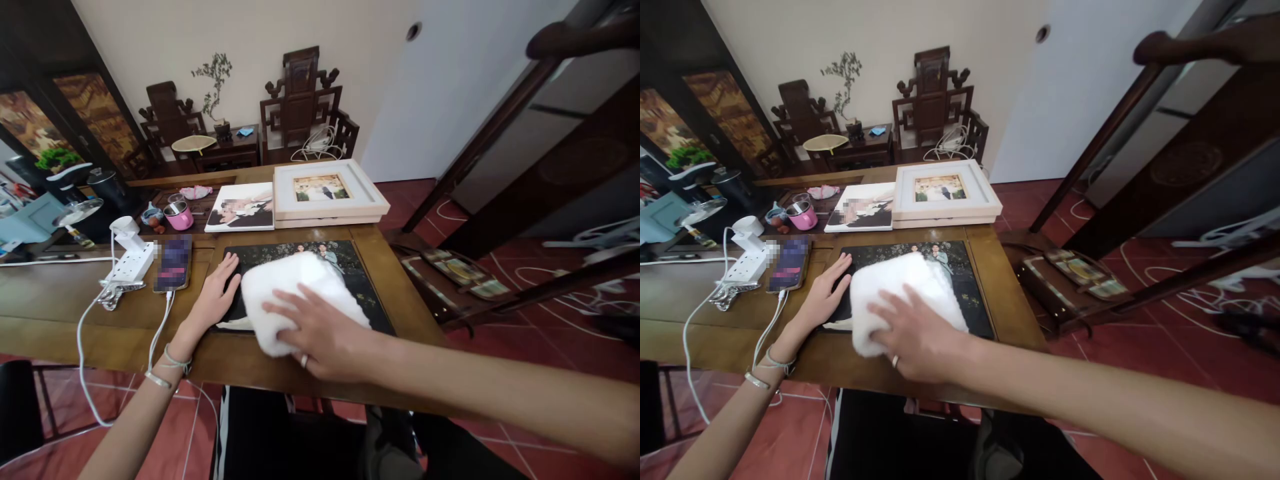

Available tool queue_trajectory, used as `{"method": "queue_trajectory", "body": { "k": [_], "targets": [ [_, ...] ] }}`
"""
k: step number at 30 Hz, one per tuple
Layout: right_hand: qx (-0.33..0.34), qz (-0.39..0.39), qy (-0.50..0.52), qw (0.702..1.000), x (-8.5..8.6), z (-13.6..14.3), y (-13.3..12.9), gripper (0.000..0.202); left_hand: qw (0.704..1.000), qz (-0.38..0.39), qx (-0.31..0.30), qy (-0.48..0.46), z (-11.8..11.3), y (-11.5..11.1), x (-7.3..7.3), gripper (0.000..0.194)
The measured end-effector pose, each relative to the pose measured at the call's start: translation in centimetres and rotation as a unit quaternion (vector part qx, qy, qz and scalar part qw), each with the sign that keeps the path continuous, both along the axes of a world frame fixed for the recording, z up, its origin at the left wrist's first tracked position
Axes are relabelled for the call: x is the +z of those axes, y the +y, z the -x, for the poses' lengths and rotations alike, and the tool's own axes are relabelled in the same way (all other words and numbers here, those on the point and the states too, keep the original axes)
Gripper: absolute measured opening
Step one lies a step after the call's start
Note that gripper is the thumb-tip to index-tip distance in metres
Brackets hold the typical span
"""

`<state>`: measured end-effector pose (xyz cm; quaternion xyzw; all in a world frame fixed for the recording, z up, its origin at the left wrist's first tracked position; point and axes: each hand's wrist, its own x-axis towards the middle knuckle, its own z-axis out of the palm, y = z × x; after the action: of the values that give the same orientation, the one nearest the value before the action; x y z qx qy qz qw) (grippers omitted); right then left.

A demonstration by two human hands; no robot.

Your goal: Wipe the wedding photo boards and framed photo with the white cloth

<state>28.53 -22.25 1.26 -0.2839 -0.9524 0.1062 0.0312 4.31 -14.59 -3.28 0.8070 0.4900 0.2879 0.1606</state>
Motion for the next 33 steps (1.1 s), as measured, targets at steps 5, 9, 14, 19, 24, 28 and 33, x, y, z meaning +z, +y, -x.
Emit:
{"method": "queue_trajectory", "body": {
  "k": [5, 9, 14, 19, 24, 28, 33],
  "targets": [
    [-0.117, -0.06, -0.001, 0.991, -0.7, -1.7, 5.4, 0.04, 1.0, 0.009, -0.011, 0.025, 0.1, 0.1, 0.1, 0.05],
    [-0.172, -0.075, -0.002, 0.982, -0.8, -1.3, 7.8, 0.038, 0.999, 0.031, -0.021, 0.018, 0.3, 0.0, 0.0, 0.053],
    [-0.154, -0.035, -0.022, 0.987, -0.7, 0.5, 4.2, 0.042, 0.999, 0.046, -0.015, -0.002, 0.4, 0.1, -0.2, 0.051],
    [-0.046, 0.027, 0.001, 0.999, -0.3, 1.5, -2.1, 0.037, 0.999, 0.028, -0.014, 0.003, 0.2, 0.1, -0.3, 0.049],
    [-0.031, 0.038, -0.006, 0.999, 0.2, 1.1, -1.6, 0.037, 1.0, 0.016, -0.019, 0.001, 0.3, 0.1, -0.4, 0.048],
    [-0.068, -0.016, -0.009, 0.997, -0.2, -0.2, 3.4, 0.042, 1.0, 0.021, -0.016, 0.003, 0.4, 0.1, -0.4, 0.049],
    [-0.105, -0.083, 0.022, 0.991, -0.9, -1.8, 9.3, 0.034, 1.0, 0.02, -0.016, 0.004, 0.3, 0.1, -0.4, 0.05]
  ]
}}
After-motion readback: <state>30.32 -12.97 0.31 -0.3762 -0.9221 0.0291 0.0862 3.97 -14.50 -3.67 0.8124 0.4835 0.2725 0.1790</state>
